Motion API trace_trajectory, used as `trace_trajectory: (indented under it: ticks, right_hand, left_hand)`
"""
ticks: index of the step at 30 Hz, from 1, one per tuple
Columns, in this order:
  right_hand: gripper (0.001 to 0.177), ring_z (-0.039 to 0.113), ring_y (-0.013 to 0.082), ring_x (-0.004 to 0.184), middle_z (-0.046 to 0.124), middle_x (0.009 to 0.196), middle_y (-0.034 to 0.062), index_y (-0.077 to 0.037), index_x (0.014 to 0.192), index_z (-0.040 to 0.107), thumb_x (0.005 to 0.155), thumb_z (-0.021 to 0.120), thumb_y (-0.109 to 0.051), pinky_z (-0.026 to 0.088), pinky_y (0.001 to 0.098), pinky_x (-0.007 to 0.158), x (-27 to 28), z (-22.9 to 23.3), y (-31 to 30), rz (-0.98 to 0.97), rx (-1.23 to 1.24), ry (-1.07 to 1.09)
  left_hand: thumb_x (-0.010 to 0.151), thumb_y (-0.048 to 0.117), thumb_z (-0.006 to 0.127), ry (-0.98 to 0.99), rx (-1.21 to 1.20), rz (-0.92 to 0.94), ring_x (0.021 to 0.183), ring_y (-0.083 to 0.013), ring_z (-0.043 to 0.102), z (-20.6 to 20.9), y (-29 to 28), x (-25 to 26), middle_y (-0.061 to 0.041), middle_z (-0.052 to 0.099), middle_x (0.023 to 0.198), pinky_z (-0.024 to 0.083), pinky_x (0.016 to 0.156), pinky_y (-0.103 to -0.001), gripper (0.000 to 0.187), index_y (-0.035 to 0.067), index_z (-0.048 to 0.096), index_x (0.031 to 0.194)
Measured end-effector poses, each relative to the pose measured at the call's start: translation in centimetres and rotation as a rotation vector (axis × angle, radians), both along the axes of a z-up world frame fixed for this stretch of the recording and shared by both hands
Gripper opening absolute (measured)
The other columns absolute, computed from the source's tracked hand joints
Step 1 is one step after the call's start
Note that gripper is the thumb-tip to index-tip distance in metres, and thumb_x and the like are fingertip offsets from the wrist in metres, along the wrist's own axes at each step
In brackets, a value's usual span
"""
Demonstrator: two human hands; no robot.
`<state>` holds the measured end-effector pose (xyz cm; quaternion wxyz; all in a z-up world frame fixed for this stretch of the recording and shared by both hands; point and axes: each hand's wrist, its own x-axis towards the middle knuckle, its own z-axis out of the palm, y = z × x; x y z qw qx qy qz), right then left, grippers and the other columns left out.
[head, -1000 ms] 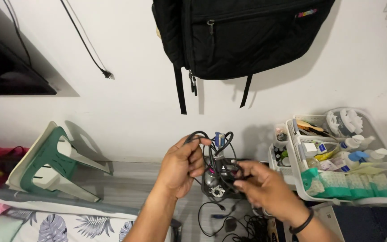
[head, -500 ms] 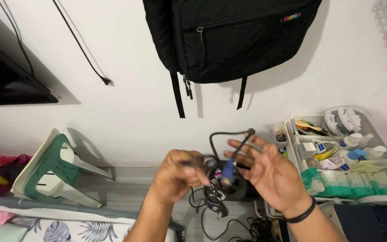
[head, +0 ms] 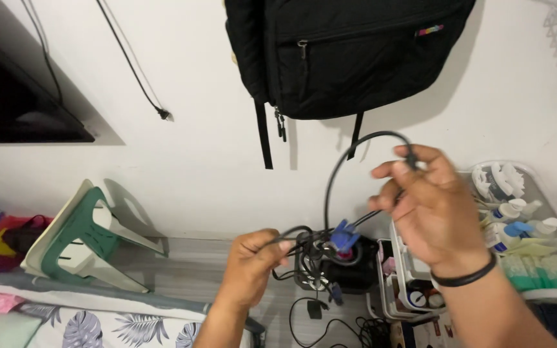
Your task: Organizing and untangling various electronic cables and power cords into storage bins.
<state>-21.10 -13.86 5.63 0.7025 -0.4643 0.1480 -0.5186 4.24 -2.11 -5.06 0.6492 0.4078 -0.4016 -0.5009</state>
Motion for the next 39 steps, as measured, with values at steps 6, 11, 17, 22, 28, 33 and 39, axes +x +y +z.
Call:
trace_trajectory:
  ticks: [6, 11, 17, 22, 28, 33, 39]
  right_hand:
    - [0.013, 0.063, 0.0143, 0.07, 0.07, 0.106, 0.0156, -0.007, 0.122, 0.06, 0.11, 0.054, -0.006, 0.055, 0.0383, 0.075, -2.5, -0.1, -0.6, -0.158, 0.022, -0.042]
    - [0.015, 0.058, 0.0135, 0.062, 0.07, 0.101, 0.014, -0.005, 0.121, 0.062, 0.109, 0.054, -0.01, 0.049, 0.0365, 0.066, -2.3, -0.2, 0.2, -0.105, 0.021, 0.019]
    - [0.013, 0.065, 0.0192, 0.086, 0.065, 0.093, 0.0106, -0.009, 0.117, 0.056, 0.105, 0.052, -0.005, 0.054, 0.0442, 0.084, 1.9, -2.4, 3.1, -0.01, -0.049, -0.105]
    - [0.02, 0.06, 0.0178, 0.084, 0.061, 0.094, 0.0088, -0.012, 0.115, 0.049, 0.101, 0.053, 0.002, 0.058, 0.0492, 0.095, 3.9, -4.0, 3.9, -0.204, -0.101, -0.175]
    - [0.004, 0.055, 0.0086, 0.057, 0.07, 0.089, 0.0095, -0.005, 0.113, 0.064, 0.116, 0.061, -0.004, 0.04, 0.0229, 0.041, -3.8, -2.5, -0.9, -0.517, -0.277, -0.02]
    - [0.043, 0.056, 0.009, 0.06, 0.071, 0.087, 0.008, -0.016, 0.14, 0.063, 0.097, 0.07, -0.016, 0.047, 0.0294, 0.049, -4.2, 2.1, 1.0, -0.692, -0.256, 1.074]
    - [0.058, 0.065, 0.0194, 0.077, 0.072, 0.098, 0.006, -0.033, 0.154, 0.049, 0.098, 0.063, -0.023, 0.06, 0.0318, 0.067, -0.2, 0.4, 0.1, -0.207, -0.327, 1.471]
  left_hand:
    - [0.084, 0.003, 0.076, 0.158, -0.074, 0.018, 0.066, -0.0117, 0.05, 0.8, 1.2, 2.3, -0.002, 0.054, 0.069, 0.042, 0.064, -0.03, 0.022, 0.004, 0.061, 0.067]
    - [0.086, 0.008, 0.077, 0.224, -0.118, -0.056, 0.064, -0.0133, 0.049, 0.7, 1.5, 2.3, -0.004, 0.053, 0.065, 0.043, 0.063, -0.031, 0.03, 0.004, 0.06, 0.062]
    - [0.075, 0.011, 0.09, -0.446, 0.054, -0.055, 0.056, -0.0073, 0.047, 5.0, 1.0, -2.8, 0.002, 0.053, 0.06, 0.036, 0.051, -0.029, 0.041, 0.009, 0.055, 0.053]
    - [0.081, 0.009, 0.089, -0.162, 0.029, -0.293, 0.059, -0.0049, 0.038, 2.4, 1.0, -4.9, 0.007, 0.042, 0.062, 0.032, 0.054, -0.026, 0.051, 0.016, 0.044, 0.059]
    - [0.083, 0.007, 0.079, 0.108, 0.277, 0.134, 0.045, -0.0077, 0.028, 3.1, 0.1, -0.3, 0.006, 0.035, 0.052, 0.022, 0.042, -0.029, 0.046, 0.015, 0.044, 0.055]
    - [0.087, 0.005, 0.073, 0.27, 0.256, 0.231, 0.045, -0.0089, 0.023, 4.8, -0.1, 1.6, 0.005, 0.032, 0.052, 0.021, 0.042, -0.03, 0.047, 0.017, 0.037, 0.058]
    - [0.089, 0.005, 0.07, 0.388, 0.267, 0.091, 0.048, -0.0095, 0.023, 7.9, -1.4, -0.6, 0.005, 0.028, 0.055, 0.026, 0.045, -0.029, 0.048, 0.018, 0.034, 0.06]
